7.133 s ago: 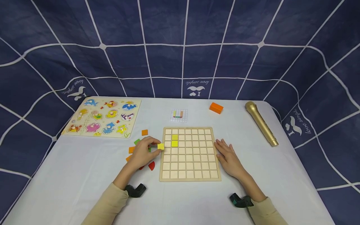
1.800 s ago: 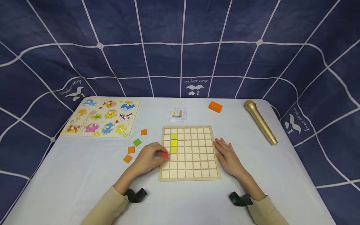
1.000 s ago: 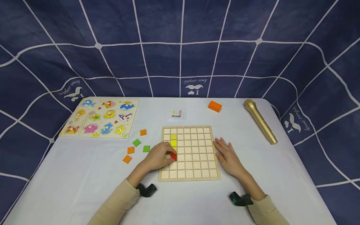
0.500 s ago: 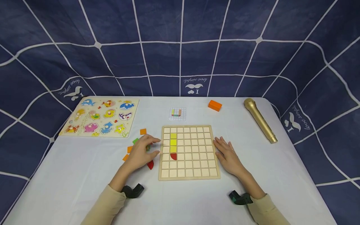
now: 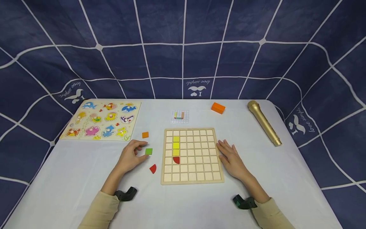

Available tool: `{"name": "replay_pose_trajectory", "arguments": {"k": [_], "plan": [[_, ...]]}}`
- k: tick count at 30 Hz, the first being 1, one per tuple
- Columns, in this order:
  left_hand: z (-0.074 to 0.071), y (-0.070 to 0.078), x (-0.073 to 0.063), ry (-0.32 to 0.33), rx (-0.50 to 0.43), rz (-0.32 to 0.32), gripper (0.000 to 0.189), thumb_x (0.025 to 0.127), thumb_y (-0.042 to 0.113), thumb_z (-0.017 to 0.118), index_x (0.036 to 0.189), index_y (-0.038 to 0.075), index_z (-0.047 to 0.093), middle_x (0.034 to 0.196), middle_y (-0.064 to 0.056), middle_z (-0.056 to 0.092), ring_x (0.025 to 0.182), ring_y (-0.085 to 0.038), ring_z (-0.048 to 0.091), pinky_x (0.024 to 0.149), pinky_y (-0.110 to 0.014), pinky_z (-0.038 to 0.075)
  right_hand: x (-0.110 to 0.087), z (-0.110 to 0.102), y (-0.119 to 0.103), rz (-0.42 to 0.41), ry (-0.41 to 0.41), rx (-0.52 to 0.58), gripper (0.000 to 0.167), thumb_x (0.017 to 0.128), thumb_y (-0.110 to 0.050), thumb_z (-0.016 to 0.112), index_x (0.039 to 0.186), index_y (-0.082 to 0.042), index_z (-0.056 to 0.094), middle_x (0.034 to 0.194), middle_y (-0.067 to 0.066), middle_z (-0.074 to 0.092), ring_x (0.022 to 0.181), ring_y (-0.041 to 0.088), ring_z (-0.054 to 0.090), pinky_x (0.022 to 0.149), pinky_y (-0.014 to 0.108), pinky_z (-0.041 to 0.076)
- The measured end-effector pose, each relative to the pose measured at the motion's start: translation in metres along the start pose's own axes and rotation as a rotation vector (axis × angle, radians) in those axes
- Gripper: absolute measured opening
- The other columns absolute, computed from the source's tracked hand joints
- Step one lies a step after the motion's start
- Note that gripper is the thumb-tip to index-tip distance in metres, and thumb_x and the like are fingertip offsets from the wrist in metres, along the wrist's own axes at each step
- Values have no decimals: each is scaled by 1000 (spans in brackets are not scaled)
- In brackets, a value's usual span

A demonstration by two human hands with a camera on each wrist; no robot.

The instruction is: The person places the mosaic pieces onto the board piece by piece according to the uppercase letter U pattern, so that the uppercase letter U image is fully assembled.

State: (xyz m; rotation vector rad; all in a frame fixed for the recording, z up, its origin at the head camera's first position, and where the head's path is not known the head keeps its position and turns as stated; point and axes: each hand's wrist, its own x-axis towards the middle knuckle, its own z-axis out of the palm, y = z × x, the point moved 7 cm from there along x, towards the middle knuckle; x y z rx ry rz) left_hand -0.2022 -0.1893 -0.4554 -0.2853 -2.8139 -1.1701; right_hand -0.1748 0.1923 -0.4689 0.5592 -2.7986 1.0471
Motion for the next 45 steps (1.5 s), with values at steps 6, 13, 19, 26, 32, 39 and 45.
{"name": "replay_pose_trajectory", "arguments": {"k": [6, 13, 19, 26, 32, 39, 45], "plan": [[5, -2, -1, 1, 35, -19, 45, 65, 11, 81, 107, 7, 66, 95, -4, 53, 76, -18, 44, 65, -32, 35, -1, 0, 0, -5, 9, -11, 48, 89, -4, 56, 135, 4, 42, 141, 19, 36, 135, 35, 21, 105, 57, 5], [8, -1, -2, 5, 76, 11, 36, 67, 10, 79, 101, 6, 68, 95, -5, 52, 84, -20, 47, 73, -36, 37, -2, 0, 0, -1, 14, -15, 48, 89, -3, 56, 134, 4, 42, 141, 19, 37, 135, 35, 21, 105, 57, 6], [9, 0, -2, 15, 77, 24, 27, 71, 8, 75, 98, 7, 70, 93, -5, 52, 86, -20, 47, 76, -37, 37, -1, 0, -1, 3, 14, -16, 48, 88, -2, 56, 134, 4, 42, 141, 19, 36, 135, 35, 21, 105, 57, 5], [8, 0, -1, 21, 74, 22, 24, 71, 9, 76, 94, 7, 70, 92, -3, 52, 86, -20, 48, 76, -38, 38, 0, 0, -1, 5, 4, -13, 48, 89, -2, 56, 135, 4, 42, 142, 19, 36, 135, 35, 20, 105, 56, 5], [7, 2, 1, 11, 116, 12, 24, 70, 11, 77, 92, 7, 69, 91, -2, 55, 84, -20, 50, 75, -37, 38, 0, 0, 0, 0, 6, -13, 49, 89, -3, 56, 135, 3, 42, 142, 18, 36, 135, 34, 20, 105, 57, 5], [10, 21, 3, -6, 89, 27, 25, 69, 13, 77, 91, 8, 67, 87, -1, 61, 80, -18, 56, 72, -36, 47, 0, 1, 1, 2, 6, -11, 48, 89, -3, 56, 135, 3, 42, 142, 18, 36, 135, 34, 20, 105, 56, 5], [23, 49, 5, -52, 60, 97, 23, 70, 18, 76, 91, 13, 67, 86, 6, 60, 82, -15, 56, 71, -33, 43, 0, 0, 1, -8, 8, -14, 48, 89, -3, 56, 135, 4, 42, 142, 18, 36, 135, 35, 21, 105, 57, 6]]}}
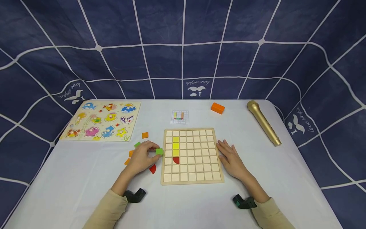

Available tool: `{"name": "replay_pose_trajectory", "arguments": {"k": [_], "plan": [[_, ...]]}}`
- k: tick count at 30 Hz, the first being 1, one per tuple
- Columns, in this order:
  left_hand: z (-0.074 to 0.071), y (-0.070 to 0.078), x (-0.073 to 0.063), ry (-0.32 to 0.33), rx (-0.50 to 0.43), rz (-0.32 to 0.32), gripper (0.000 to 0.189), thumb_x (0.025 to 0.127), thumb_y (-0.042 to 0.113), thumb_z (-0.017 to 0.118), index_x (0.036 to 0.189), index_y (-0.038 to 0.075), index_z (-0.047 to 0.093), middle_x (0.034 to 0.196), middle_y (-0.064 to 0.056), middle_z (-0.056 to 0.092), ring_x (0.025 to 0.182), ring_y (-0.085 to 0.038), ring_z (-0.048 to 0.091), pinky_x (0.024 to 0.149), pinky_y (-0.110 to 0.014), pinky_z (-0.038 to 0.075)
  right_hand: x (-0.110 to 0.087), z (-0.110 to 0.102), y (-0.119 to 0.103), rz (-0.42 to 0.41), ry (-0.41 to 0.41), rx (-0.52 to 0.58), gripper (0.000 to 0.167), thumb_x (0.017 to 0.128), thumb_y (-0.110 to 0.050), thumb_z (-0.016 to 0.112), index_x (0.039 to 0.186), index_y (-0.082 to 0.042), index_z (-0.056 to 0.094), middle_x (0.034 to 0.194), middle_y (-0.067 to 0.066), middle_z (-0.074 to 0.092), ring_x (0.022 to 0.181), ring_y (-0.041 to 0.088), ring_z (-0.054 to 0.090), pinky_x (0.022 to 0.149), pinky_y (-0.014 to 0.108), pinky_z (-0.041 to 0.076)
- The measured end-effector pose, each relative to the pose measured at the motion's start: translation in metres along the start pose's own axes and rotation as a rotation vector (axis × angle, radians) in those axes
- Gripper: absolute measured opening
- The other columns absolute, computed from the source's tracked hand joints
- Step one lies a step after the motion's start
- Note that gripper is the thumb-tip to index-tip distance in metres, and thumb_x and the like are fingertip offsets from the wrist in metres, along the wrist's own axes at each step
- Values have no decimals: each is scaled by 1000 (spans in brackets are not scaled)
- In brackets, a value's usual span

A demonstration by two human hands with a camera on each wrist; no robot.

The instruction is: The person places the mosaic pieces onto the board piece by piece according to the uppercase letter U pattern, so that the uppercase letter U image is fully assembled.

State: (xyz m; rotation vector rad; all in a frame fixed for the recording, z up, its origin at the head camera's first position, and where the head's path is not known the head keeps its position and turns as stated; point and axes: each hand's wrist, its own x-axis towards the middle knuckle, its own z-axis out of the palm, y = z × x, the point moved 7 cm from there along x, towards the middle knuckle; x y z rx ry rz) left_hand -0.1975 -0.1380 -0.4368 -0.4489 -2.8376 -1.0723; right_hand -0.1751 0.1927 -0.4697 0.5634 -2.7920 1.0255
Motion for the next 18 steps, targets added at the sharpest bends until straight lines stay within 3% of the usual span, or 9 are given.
{"name": "replay_pose_trajectory", "arguments": {"k": [10, 18], "plan": [[37, 47, 10, -50, -6, 178, 24, 68, 18, 79, 89, 13, 69, 86, 7, 58, 80, -11, 50, 70, -29, 42, 0, 0, -1, -5, 0, 5, 48, 89, -3, 56, 135, 4, 42, 142, 18, 36, 135, 35, 21, 105, 57, 6], [61, 61, 11, -94, 21, 238, 21, 68, 19, 77, 86, 13, 69, 83, 7, 58, 81, -8, 47, 70, -27, 42, 0, 0, 0, -3, 0, 0, 48, 89, -4, 56, 135, 3, 42, 142, 17, 36, 135, 34, 21, 105, 56, 6]]}}
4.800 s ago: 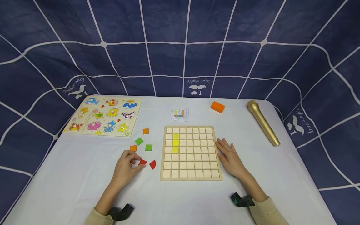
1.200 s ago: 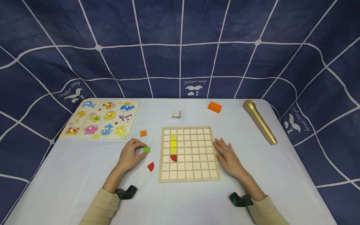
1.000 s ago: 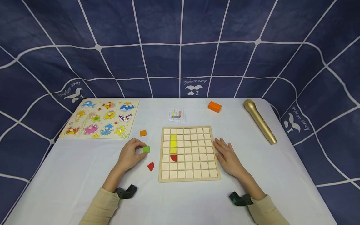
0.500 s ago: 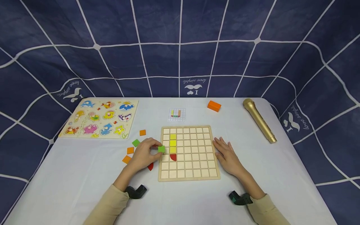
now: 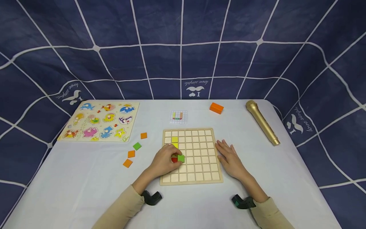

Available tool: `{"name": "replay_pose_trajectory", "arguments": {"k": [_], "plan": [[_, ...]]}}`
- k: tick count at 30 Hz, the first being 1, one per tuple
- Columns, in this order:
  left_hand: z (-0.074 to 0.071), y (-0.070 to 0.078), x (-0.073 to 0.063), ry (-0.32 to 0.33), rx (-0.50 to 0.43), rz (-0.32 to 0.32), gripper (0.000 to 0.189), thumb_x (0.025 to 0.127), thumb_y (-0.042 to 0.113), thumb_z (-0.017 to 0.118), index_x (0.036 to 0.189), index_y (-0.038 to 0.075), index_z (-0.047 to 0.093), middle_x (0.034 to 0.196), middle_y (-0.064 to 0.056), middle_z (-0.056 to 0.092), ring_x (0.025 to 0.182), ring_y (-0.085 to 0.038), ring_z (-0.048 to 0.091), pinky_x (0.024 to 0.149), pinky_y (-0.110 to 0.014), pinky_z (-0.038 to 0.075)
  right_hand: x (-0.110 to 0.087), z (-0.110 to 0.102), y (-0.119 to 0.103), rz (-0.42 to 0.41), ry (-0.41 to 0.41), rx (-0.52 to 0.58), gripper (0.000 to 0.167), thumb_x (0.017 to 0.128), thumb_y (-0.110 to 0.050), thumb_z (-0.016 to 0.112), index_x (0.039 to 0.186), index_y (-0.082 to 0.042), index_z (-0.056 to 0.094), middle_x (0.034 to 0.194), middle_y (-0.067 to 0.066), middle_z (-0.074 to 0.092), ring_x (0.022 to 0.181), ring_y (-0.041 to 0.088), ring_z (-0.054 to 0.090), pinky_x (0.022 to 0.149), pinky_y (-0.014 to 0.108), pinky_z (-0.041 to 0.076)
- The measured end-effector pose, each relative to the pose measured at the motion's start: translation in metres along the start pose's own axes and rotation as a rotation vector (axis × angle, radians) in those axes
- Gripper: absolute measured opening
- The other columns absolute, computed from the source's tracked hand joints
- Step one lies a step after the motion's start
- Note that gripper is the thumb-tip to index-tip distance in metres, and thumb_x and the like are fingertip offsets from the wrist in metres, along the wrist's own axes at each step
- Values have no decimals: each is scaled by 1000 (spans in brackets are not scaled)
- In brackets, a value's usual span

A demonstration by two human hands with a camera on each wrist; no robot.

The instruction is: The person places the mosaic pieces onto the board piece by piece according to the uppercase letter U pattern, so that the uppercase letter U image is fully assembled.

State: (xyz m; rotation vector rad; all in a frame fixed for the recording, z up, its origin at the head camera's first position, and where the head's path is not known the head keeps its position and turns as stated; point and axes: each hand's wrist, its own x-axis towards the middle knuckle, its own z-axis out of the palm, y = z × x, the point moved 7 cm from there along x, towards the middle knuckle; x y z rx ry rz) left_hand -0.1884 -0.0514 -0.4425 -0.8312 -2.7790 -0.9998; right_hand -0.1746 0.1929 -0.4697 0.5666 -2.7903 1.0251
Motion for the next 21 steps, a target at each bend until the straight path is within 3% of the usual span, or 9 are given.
{"name": "replay_pose_trajectory", "arguments": {"k": [12, 21], "plan": [[9, 4, 3, -41, 114, 21, 22, 68, 24, 77, 86, 14, 71, 82, 9, 55, 79, -7, 42, 65, -23, 38, 0, 0, -2, 12, -8, 4, 48, 90, -5, 55, 135, 3, 42, 142, 18, 35, 135, 34, 20, 105, 56, 4], [9, 7, 3, -46, 140, 30, 23, 67, 27, 79, 85, 14, 71, 81, 8, 54, 78, -8, 41, 62, -23, 36, 1, -1, -2, -1, 7, 3, 47, 89, -4, 55, 134, 4, 43, 141, 19, 36, 135, 35, 22, 105, 57, 6]]}}
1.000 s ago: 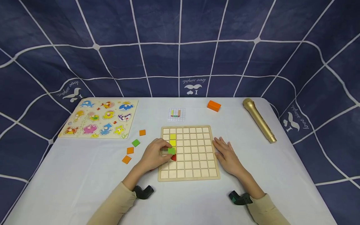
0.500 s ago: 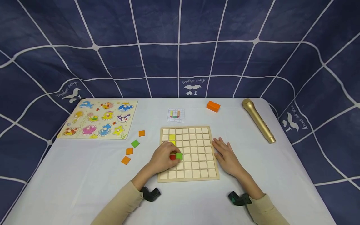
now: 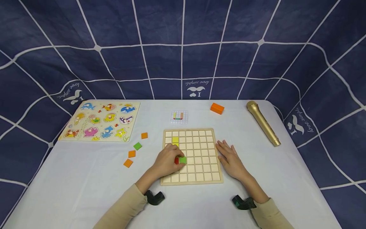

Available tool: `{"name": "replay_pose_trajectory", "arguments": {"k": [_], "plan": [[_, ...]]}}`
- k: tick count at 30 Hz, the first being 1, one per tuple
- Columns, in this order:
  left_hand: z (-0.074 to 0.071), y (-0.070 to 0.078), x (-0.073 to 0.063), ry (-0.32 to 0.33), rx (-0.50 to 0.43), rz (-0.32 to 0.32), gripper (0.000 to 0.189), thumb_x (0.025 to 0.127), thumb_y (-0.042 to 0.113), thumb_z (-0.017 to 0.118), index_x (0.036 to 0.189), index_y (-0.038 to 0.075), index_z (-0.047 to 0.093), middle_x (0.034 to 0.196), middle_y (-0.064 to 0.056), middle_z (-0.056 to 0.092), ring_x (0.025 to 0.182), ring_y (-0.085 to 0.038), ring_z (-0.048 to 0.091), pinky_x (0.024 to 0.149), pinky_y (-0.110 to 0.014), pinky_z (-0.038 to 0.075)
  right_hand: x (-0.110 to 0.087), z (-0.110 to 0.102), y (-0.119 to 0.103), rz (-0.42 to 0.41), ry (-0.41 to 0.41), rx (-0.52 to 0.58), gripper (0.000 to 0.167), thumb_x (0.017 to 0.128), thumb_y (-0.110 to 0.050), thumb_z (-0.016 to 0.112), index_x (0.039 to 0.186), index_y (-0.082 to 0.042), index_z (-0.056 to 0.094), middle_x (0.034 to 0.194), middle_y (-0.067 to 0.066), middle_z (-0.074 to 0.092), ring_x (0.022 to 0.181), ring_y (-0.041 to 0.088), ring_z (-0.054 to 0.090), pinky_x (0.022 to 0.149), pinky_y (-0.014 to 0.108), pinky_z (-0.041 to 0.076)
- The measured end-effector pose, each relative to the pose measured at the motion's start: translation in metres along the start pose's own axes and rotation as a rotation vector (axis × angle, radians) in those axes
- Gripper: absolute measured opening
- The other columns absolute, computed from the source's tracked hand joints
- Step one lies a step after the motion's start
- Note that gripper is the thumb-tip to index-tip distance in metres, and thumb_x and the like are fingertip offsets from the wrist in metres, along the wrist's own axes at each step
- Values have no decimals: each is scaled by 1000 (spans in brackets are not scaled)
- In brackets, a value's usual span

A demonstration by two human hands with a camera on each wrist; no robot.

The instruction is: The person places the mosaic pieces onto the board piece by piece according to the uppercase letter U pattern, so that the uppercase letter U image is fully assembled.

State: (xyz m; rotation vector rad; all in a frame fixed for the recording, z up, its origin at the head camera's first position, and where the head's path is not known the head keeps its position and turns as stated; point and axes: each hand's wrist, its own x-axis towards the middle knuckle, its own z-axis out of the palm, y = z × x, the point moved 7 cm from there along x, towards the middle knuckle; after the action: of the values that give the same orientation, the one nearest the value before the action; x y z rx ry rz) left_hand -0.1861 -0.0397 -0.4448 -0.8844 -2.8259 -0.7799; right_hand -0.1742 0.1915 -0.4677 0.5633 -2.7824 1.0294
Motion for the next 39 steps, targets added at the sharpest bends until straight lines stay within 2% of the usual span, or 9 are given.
{"name": "replay_pose_trajectory", "arguments": {"k": [5, 9, 12, 16, 20, 23, 27, 31, 39], "plan": [[-8, -2, -4, 28, -29, -9, 29, 67, 27, 80, 90, 12, 71, 86, 6, 55, 82, -8, 43, 67, -25, 40, 0, 0, -1, 0, 5, 0, 47, 89, -4, 55, 134, 5, 43, 141, 19, 37, 134, 35, 22, 104, 57, 6], [-28, -16, -11, 98, -81, -55, 35, 67, 23, 80, 97, 10, 69, 92, 1, 57, 86, -13, 48, 71, -30, 42, 0, 0, 0, 3, 1, -1, 47, 89, -3, 56, 134, 4, 42, 141, 19, 36, 135, 35, 21, 105, 57, 6], [-50, -35, -20, 176, -111, -119, 39, 68, 20, 79, 103, 9, 66, 98, -2, 57, 89, -17, 50, 74, -34, 41, 0, 0, 1, 7, -5, 0, 48, 90, -3, 55, 135, 4, 42, 142, 18, 35, 135, 34, 21, 105, 56, 5], [-79, -70, -39, 317, -108, -218, 46, 67, 14, 80, 109, 5, 63, 102, -7, 57, 89, -23, 52, 72, -36, 41, 0, 0, 0, 4, -9, 1, 48, 89, -4, 55, 135, 4, 41, 142, 18, 35, 135, 35, 20, 105, 57, 5], [-93, -107, -59, 409, -101, -346, 48, 67, 12, 81, 109, 3, 61, 99, -13, 57, 86, -27, 53, 68, -37, 39, 0, 0, 1, -9, -4, -2, 48, 89, -4, 55, 135, 4, 42, 142, 19, 36, 134, 36, 21, 104, 58, 6], [-93, -128, -71, 400, -103, -449, 47, 69, 13, 80, 110, 2, 61, 97, -13, 56, 86, -27, 52, 70, -37, 38, 0, 0, 1, -20, 9, 6, 47, 89, -4, 55, 134, 4, 42, 141, 19, 37, 134, 36, 22, 105, 57, 6], [-87, -143, -77, 343, -109, -532, 47, 71, 17, 78, 111, 1, 61, 99, -13, 55, 87, -28, 51, 73, -39, 39, -1, 1, 1, -43, 36, 6, 47, 88, -4, 55, 133, 5, 44, 139, 20, 38, 134, 35, 23, 106, 55, 6], [-82, -149, -78, 316, -94, -559, 47, 71, 17, 78, 111, 0, 61, 100, -14, 56, 89, -28, 50, 75, -40, 38, 0, 0, 0, -28, 24, 1, 47, 89, -4, 56, 133, 4, 44, 140, 20, 37, 134, 35, 23, 105, 56, 6], [-75, -151, -79, 306, -44, -561, 40, 72, 17, 77, 106, 0, 65, 96, -13, 51, 88, -27, 46, 73, -39, 34, 0, 0, 2, 8, -10, 5, 48, 90, -4, 56, 135, 3, 42, 142, 18, 35, 135, 34, 21, 105, 57, 5]]}}
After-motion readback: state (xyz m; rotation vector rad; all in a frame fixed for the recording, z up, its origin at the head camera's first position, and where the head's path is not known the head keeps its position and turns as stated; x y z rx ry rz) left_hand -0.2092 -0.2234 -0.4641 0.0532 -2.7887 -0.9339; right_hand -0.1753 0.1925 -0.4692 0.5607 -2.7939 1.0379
